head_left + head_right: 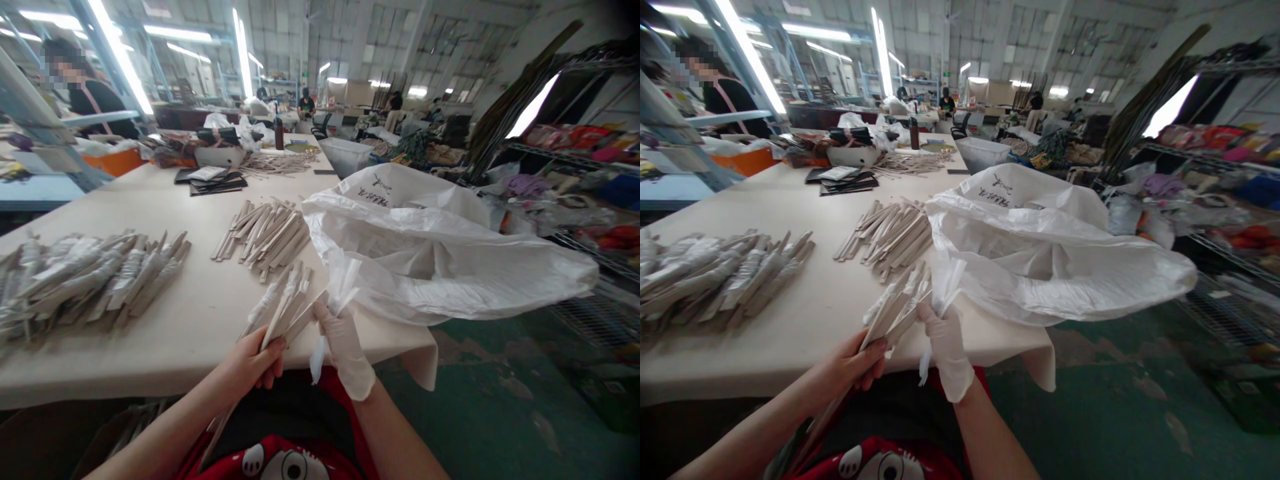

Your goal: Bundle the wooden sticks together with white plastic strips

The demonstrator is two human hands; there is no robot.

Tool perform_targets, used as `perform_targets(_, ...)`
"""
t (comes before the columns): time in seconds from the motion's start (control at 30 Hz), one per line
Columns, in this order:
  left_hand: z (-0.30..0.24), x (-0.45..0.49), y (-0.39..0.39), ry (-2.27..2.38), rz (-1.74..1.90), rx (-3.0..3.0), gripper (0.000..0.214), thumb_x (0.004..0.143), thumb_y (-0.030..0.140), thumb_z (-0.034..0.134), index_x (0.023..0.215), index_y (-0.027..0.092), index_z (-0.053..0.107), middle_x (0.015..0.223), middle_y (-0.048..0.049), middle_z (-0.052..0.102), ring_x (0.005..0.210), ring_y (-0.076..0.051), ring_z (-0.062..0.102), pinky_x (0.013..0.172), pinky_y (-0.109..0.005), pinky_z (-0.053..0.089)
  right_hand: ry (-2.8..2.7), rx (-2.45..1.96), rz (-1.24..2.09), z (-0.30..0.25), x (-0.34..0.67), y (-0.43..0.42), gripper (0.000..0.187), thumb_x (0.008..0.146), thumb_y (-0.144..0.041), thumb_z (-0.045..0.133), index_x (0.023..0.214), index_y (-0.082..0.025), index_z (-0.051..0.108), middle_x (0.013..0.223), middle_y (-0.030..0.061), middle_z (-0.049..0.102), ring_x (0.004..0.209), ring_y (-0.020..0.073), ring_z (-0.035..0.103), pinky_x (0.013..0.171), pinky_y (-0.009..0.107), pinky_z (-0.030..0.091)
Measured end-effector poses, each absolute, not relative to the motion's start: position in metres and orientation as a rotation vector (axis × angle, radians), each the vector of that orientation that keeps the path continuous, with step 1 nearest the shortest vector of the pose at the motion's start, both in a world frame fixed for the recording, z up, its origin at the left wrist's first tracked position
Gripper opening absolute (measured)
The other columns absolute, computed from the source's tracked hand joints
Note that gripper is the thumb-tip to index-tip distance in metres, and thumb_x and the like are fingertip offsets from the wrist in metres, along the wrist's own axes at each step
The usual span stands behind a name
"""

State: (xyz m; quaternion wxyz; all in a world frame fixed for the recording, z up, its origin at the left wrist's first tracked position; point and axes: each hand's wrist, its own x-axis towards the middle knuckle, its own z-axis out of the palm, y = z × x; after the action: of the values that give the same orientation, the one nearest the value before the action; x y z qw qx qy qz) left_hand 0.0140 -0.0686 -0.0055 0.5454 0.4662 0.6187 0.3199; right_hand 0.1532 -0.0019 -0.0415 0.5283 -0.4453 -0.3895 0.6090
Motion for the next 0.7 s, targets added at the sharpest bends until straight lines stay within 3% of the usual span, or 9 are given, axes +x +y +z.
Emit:
perform_targets(0.13,-0.019,0.017,-0.062,1.459,0.819,1.116,0.027,0.075,0.046,0.046,0.074,0.019,0.044,0.051,0.0058,0.054,0.038,-0.008,0.048,0.036,-0.018,0.033,-0.968,-1.086,1.577,-0.048,0.143,-0.016,0.032,0.061,-0.044,0.069,0.055,-0.017,0.053,0.042,-0.0070,0.036,0.041,0.0075,0.030,0.040,0.024,0.023)
perform_targets(0.23,-0.022,0.012,-0.067,1.440,0.751,1.127,0.029,0.072,0.046,0.051,0.073,0.018,0.046,0.054,0.0041,0.057,0.042,-0.010,0.053,0.040,-0.020,0.037,-0.948,-1.087,1.484,-0.042,0.145,-0.014,0.027,0.059,-0.040,0.072,0.058,-0.018,0.055,0.047,-0.0053,0.043,0.044,0.0090,0.037,0.042,0.024,0.029)
perform_targets(0.47,-0.016,0.008,-0.070,1.500,0.884,1.147,0.033,0.072,0.052,0.048,0.071,0.019,0.044,0.045,0.0088,0.045,0.034,-0.005,0.036,0.036,-0.018,0.028,-1.060,-0.992,1.579,-0.039,0.129,-0.027,0.023,0.063,-0.040,0.069,0.067,-0.019,0.062,0.056,-0.0017,0.050,0.054,0.0128,0.047,0.051,0.026,0.038)
perform_targets(0.57,-0.021,0.002,-0.073,1.494,0.843,1.188,0.033,0.075,0.051,0.047,0.071,0.019,0.044,0.047,0.0081,0.046,0.035,-0.005,0.037,0.036,-0.018,0.028,-1.111,-0.989,1.604,-0.044,0.140,-0.025,0.026,0.061,-0.043,0.070,0.066,-0.018,0.063,0.052,-0.0031,0.047,0.048,0.0099,0.040,0.047,0.025,0.034)
perform_targets(0.7,-0.026,0.000,-0.077,1.483,0.805,1.207,0.032,0.075,0.050,0.048,0.069,0.019,0.043,0.048,0.0068,0.048,0.035,-0.005,0.038,0.036,-0.018,0.028,-0.759,-1.053,1.516,-0.041,0.151,-0.013,0.033,0.065,-0.050,0.065,0.065,-0.018,0.058,0.043,-0.0088,0.030,0.039,0.0060,0.021,0.037,0.022,0.020)
